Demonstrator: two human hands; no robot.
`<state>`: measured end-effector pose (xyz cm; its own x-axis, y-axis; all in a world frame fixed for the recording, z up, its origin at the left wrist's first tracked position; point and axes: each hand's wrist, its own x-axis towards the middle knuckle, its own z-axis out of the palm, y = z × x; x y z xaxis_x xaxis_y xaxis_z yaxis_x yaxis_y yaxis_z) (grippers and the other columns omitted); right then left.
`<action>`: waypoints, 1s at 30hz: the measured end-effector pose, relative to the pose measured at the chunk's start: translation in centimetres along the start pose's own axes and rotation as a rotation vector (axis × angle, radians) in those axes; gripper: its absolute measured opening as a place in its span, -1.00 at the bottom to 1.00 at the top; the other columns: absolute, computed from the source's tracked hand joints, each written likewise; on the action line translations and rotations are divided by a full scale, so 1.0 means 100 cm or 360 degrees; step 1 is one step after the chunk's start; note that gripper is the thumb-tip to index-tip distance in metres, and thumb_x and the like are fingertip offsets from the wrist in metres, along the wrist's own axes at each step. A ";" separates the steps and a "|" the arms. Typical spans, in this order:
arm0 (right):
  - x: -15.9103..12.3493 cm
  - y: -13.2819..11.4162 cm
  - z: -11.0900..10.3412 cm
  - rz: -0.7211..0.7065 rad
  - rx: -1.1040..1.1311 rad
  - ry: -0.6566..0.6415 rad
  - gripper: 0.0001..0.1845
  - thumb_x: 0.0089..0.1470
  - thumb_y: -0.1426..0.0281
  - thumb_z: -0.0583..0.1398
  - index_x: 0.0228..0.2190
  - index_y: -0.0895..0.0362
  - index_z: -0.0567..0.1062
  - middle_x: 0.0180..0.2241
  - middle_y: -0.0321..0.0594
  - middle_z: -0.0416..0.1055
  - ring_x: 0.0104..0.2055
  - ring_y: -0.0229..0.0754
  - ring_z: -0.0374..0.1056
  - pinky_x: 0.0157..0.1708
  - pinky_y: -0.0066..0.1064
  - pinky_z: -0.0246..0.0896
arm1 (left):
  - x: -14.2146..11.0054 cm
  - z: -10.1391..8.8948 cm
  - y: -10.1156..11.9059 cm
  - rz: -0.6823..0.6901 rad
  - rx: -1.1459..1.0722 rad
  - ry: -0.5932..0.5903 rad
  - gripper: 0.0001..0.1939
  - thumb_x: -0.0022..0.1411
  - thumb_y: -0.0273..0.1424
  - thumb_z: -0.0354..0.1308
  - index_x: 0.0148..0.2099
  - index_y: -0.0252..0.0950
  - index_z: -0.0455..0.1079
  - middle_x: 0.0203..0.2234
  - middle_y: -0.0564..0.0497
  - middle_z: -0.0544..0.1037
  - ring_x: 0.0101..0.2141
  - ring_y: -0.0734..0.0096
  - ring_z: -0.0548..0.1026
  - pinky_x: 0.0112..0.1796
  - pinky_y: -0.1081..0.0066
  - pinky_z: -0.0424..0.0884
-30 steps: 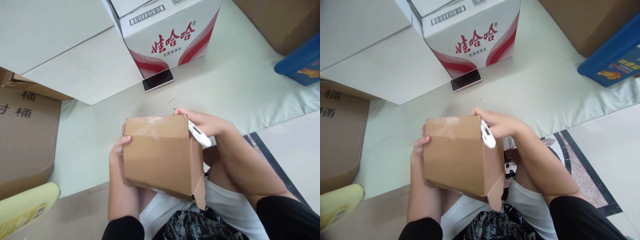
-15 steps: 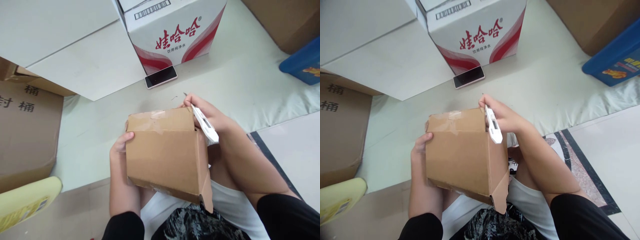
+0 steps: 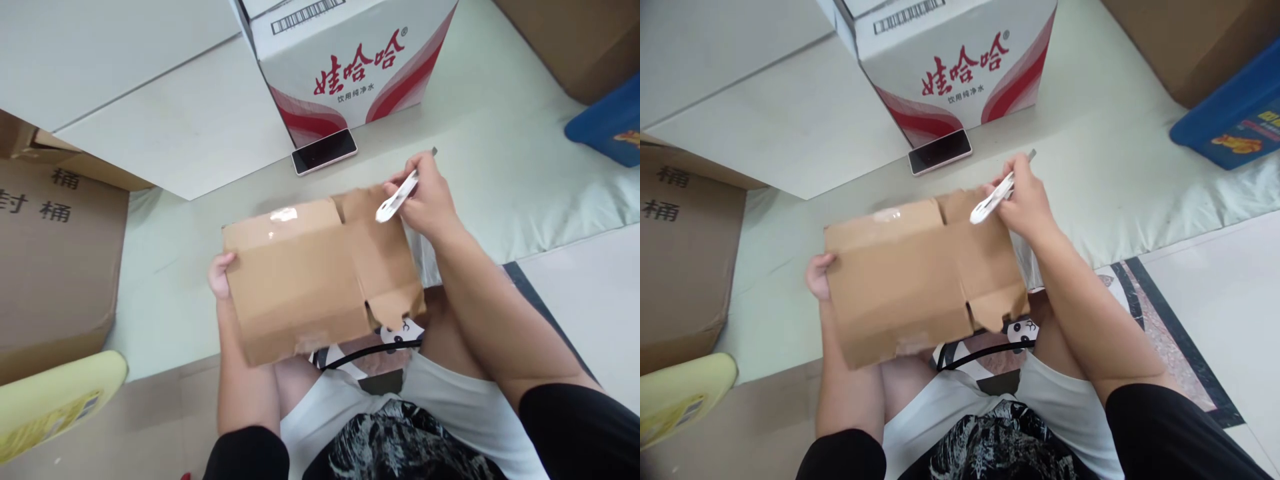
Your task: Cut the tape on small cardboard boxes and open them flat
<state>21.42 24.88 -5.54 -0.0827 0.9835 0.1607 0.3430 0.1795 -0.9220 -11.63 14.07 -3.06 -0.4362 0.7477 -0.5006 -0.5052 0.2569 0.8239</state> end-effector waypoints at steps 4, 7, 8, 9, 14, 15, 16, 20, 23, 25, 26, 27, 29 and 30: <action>0.000 0.003 0.000 0.0300 0.0370 -0.0223 -0.56 0.01 0.23 0.40 -0.27 0.00 0.25 -0.28 -0.28 0.56 -0.37 -0.19 0.47 -0.48 -0.37 0.33 | 0.014 0.005 0.000 0.0224 -0.0273 0.0025 -0.57 0.23 -0.28 0.00 0.07 -0.16 0.52 -0.35 0.01 0.67 0.00 0.01 0.58 -0.03 0.14 0.47; -0.003 -0.003 -0.003 0.0652 0.0717 -0.0541 -0.48 -0.14 0.12 0.49 -0.24 0.04 0.41 -0.37 -0.25 0.56 -0.43 -0.13 0.48 -0.55 -0.32 0.37 | 0.016 0.006 0.000 0.0295 -0.0335 -0.0042 -0.56 0.23 -0.31 0.00 0.10 -0.17 0.50 -0.32 0.02 0.69 0.06 0.00 0.56 0.01 0.13 0.44; -0.004 -0.006 -0.006 0.0755 0.0829 -0.0642 -0.44 -0.21 0.10 0.51 -0.24 0.06 0.46 -0.38 -0.22 0.57 -0.41 -0.09 0.51 -0.53 -0.29 0.42 | 0.016 0.007 0.000 0.0288 -0.0338 -0.0024 -0.56 0.24 -0.33 -0.02 0.10 -0.18 0.49 -0.34 0.03 0.69 0.03 0.03 0.58 -0.01 0.15 0.45; -0.006 -0.009 -0.009 0.0833 0.0912 -0.0728 -0.42 -0.27 0.08 0.53 -0.26 0.07 0.50 -0.38 -0.20 0.59 -0.39 -0.05 0.54 -0.49 -0.26 0.46 | 0.016 0.007 0.001 0.0268 -0.0337 0.0000 -0.56 0.24 -0.35 -0.04 0.09 -0.19 0.50 -0.36 0.04 0.69 -0.03 0.07 0.60 -0.05 0.17 0.47; -0.013 -0.026 -0.028 0.0939 0.0897 -0.0844 -0.50 -0.37 0.12 0.56 -0.42 0.11 0.57 -0.43 -0.18 0.61 -0.39 -0.04 0.57 -0.43 -0.27 0.51 | 0.012 0.007 0.008 0.0059 -0.0197 0.0037 -0.67 0.20 -0.36 0.03 -0.08 -0.34 0.53 -0.42 -0.02 0.68 -0.41 0.26 0.61 -0.37 0.31 0.53; -0.015 -0.030 -0.030 0.0908 0.0869 -0.0761 -0.51 -0.37 0.12 0.56 -0.43 0.12 0.58 -0.44 -0.18 0.61 -0.41 -0.07 0.55 -0.45 -0.30 0.49 | 0.011 0.004 0.009 0.0025 -0.0165 -0.0016 -0.71 0.17 -0.34 0.09 -0.12 -0.34 0.51 -0.44 -0.02 0.67 -0.45 0.29 0.61 -0.43 0.35 0.52; -0.017 -0.034 -0.031 0.0855 0.0852 -0.0640 -0.51 -0.37 0.12 0.55 -0.42 0.12 0.59 -0.44 -0.18 0.61 -0.44 -0.10 0.53 -0.47 -0.32 0.47 | 0.010 0.002 0.009 0.0018 -0.0134 -0.0102 -0.74 0.13 -0.33 0.16 -0.14 -0.33 0.50 -0.46 -0.01 0.66 -0.49 0.32 0.59 -0.48 0.39 0.50; -0.032 -0.049 -0.025 0.0635 0.0854 -0.0235 -0.50 -0.38 0.07 0.55 -0.49 0.12 0.55 -0.53 -0.26 0.51 -0.60 -0.30 0.31 -0.64 -0.45 0.22 | 0.006 -0.005 0.005 0.0024 0.0182 -0.0460 -0.63 -0.12 -0.39 0.39 -0.21 -0.26 0.43 -0.48 0.04 0.65 -0.63 0.45 0.51 -0.63 0.54 0.36; -0.056 -0.057 -0.026 0.0773 0.0735 -0.0161 -0.48 -0.45 0.08 0.55 -0.57 0.13 0.49 -0.69 -0.35 0.31 -0.72 -0.41 0.05 -0.77 -0.50 -0.14 | 0.002 0.000 0.002 0.0061 0.0342 -0.0485 -0.63 -0.23 -0.39 0.41 -0.32 -0.27 0.37 -0.54 0.04 0.63 -0.70 0.56 0.41 -0.70 0.63 0.19; -0.076 -0.062 -0.035 0.0828 0.0640 0.0155 -0.50 -0.54 0.13 0.55 -0.59 0.12 0.48 -0.73 -0.36 0.24 -0.76 -0.40 -0.01 -0.80 -0.47 -0.23 | -0.002 0.006 0.000 0.0072 0.0346 -0.0504 -0.63 -0.26 -0.39 0.40 -0.34 -0.29 0.38 -0.55 0.04 0.61 -0.69 0.62 0.38 -0.69 0.65 0.16; -0.085 -0.065 -0.042 0.0799 0.0611 0.0370 -0.50 -0.58 0.16 0.54 -0.60 0.10 0.47 -0.74 -0.36 0.24 -0.77 -0.40 -0.03 -0.81 -0.45 -0.27 | -0.003 0.009 0.000 0.0047 0.0347 -0.0521 -0.62 -0.26 -0.38 0.39 -0.31 -0.30 0.39 -0.54 0.04 0.62 -0.68 0.62 0.39 -0.68 0.65 0.18; -0.093 -0.068 -0.050 0.0746 0.0588 0.0550 -0.51 -0.60 0.19 0.53 -0.61 0.08 0.44 -0.73 -0.37 0.22 -0.78 -0.40 -0.05 -0.81 -0.44 -0.30 | -0.004 0.012 0.000 0.0016 0.0345 -0.0533 -0.60 -0.26 -0.37 0.39 -0.28 -0.30 0.41 -0.53 0.04 0.62 -0.67 0.62 0.40 -0.66 0.64 0.20; -0.106 -0.073 -0.068 0.0592 0.0540 0.0875 -0.50 -0.63 0.23 0.50 -0.64 0.02 0.35 -0.73 -0.41 0.16 -0.77 -0.41 -0.09 -0.79 -0.43 -0.34 | -0.005 0.016 0.000 -0.0024 0.0333 -0.0534 -0.57 -0.23 -0.34 0.37 -0.24 -0.29 0.41 -0.51 0.05 0.62 -0.65 0.61 0.41 -0.65 0.64 0.22; -0.109 -0.074 -0.077 0.0540 0.0516 0.1003 -0.49 -0.61 0.22 0.49 -0.65 0.00 0.30 -0.72 -0.42 0.13 -0.75 -0.41 -0.08 -0.78 -0.41 -0.34 | -0.006 0.017 0.000 -0.0031 0.0326 -0.0532 -0.58 -0.22 -0.32 0.35 -0.23 -0.29 0.41 -0.51 0.06 0.61 -0.65 0.62 0.40 -0.64 0.63 0.22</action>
<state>26.99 12.97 2.26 0.5573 0.8275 -0.0681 -0.0436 -0.0527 -0.9977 -10.12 14.69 -2.35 -0.1445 0.8909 -0.4305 -0.3372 0.3647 0.8679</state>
